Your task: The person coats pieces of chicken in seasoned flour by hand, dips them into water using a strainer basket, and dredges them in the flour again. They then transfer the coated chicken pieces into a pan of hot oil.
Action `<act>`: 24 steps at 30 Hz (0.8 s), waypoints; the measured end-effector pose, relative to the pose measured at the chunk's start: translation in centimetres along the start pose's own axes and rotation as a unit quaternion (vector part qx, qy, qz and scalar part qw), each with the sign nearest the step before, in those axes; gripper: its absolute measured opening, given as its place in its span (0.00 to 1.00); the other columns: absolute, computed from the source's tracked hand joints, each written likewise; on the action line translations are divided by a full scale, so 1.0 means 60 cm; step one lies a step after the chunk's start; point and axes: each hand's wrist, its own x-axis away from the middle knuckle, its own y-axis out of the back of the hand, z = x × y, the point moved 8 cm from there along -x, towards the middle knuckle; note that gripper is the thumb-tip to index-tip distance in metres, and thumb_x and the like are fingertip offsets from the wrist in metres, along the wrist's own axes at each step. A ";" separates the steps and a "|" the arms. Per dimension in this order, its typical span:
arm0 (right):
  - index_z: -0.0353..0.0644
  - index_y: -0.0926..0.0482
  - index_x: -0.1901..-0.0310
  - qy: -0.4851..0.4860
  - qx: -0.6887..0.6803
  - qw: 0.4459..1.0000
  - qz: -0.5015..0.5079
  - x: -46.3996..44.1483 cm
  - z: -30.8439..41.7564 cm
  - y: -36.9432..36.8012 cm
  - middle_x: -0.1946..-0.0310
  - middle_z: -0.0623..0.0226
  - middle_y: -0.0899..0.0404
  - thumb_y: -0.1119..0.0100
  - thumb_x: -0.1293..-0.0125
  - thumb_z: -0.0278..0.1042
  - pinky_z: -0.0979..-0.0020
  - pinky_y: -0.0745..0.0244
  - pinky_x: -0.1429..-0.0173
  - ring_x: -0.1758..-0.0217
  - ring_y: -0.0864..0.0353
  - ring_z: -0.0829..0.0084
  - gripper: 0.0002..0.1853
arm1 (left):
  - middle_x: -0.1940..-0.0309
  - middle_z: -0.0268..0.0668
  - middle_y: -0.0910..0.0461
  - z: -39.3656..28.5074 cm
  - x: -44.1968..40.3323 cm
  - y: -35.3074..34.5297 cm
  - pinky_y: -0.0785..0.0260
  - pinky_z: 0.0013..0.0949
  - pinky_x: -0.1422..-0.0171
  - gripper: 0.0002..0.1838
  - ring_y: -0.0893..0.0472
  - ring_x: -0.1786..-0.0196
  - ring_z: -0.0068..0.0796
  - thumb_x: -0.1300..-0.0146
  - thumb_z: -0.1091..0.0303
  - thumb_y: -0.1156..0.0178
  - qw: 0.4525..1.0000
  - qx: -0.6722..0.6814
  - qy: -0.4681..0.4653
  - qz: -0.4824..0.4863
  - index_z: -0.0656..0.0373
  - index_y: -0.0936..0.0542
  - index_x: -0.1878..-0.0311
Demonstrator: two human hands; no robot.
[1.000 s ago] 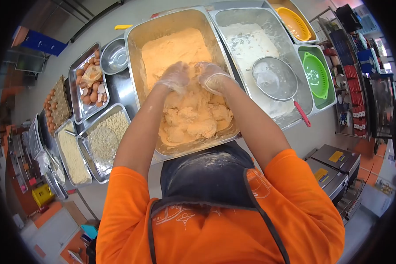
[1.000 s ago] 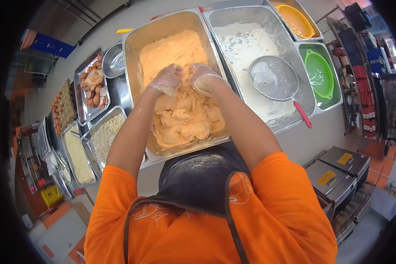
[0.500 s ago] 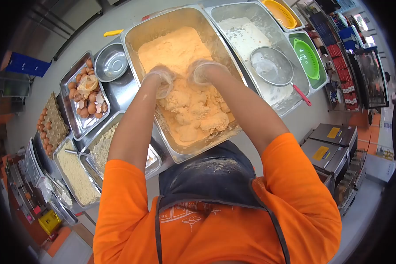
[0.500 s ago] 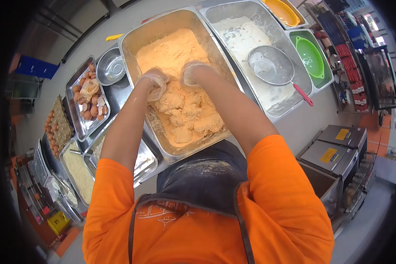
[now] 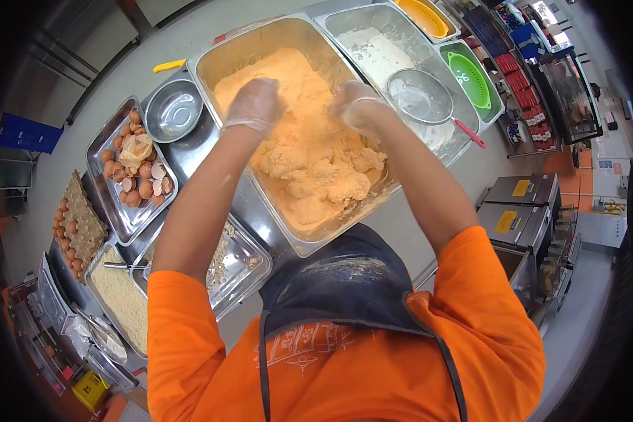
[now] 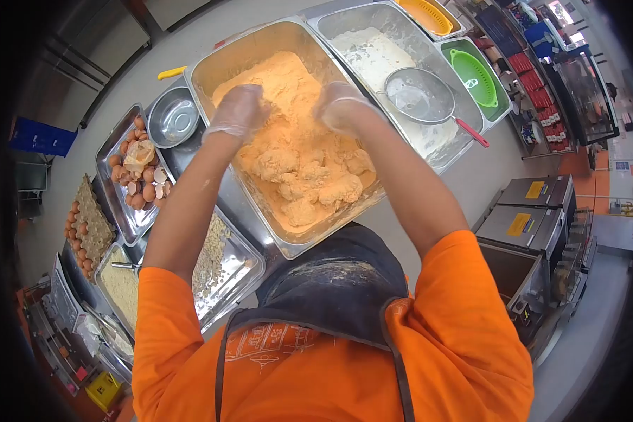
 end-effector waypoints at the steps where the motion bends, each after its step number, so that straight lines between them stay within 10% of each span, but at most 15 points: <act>1: 0.40 0.15 0.55 0.005 0.096 0.994 -0.046 0.018 0.041 -0.009 0.58 0.54 0.15 0.38 0.41 0.33 0.63 0.23 0.51 0.58 0.16 0.61 0.14 | 0.59 0.55 0.18 -0.029 -0.001 -0.031 0.26 0.47 0.46 0.12 0.18 0.52 0.53 0.38 0.65 0.44 1.000 0.023 -0.015 0.002 0.65 0.18 0.61; 14: 0.28 0.19 0.56 0.052 0.100 0.981 -0.160 0.060 0.051 0.013 0.57 0.41 0.18 0.32 0.50 0.21 0.62 0.17 0.53 0.50 0.15 0.55 0.17 | 0.50 0.54 0.19 -0.064 0.034 0.017 0.24 0.42 0.43 0.14 0.19 0.45 0.52 0.39 0.72 0.43 0.988 -0.060 0.032 0.137 0.64 0.17 0.52; 16: 0.27 0.21 0.49 -0.020 -0.036 0.999 -0.027 0.105 0.035 0.015 0.52 0.41 0.19 0.34 0.50 0.20 0.62 0.19 0.48 0.46 0.17 0.54 0.23 | 0.50 0.59 0.20 -0.070 0.067 0.048 0.28 0.45 0.39 0.14 0.20 0.43 0.51 0.43 0.71 0.40 0.976 -0.065 0.020 0.205 0.67 0.17 0.54; 18: 0.30 0.19 0.52 0.016 -0.112 0.985 -0.131 0.122 0.073 0.006 0.51 0.42 0.19 0.34 0.50 0.20 0.63 0.19 0.47 0.47 0.16 0.55 0.20 | 0.48 0.57 0.20 -0.105 0.060 0.012 0.27 0.45 0.40 0.17 0.20 0.44 0.52 0.43 0.72 0.40 0.994 0.066 0.022 0.087 0.66 0.17 0.51; 21: 0.33 0.18 0.54 0.113 0.180 0.970 -0.119 0.102 0.075 0.003 0.53 0.41 0.19 0.34 0.47 0.24 0.60 0.18 0.51 0.52 0.15 0.52 0.16 | 0.47 0.55 0.20 -0.081 0.047 0.010 0.27 0.45 0.40 0.19 0.20 0.43 0.50 0.43 0.69 0.40 0.970 -0.173 -0.031 0.170 0.64 0.18 0.48; 24: 0.33 0.17 0.55 0.024 -0.073 0.993 -0.090 0.127 0.084 0.004 0.53 0.45 0.18 0.35 0.45 0.27 0.60 0.20 0.47 0.49 0.15 0.53 0.15 | 0.51 0.54 0.18 -0.114 0.081 0.022 0.25 0.46 0.42 0.17 0.17 0.48 0.50 0.39 0.71 0.45 0.988 -0.061 0.060 0.125 0.64 0.19 0.49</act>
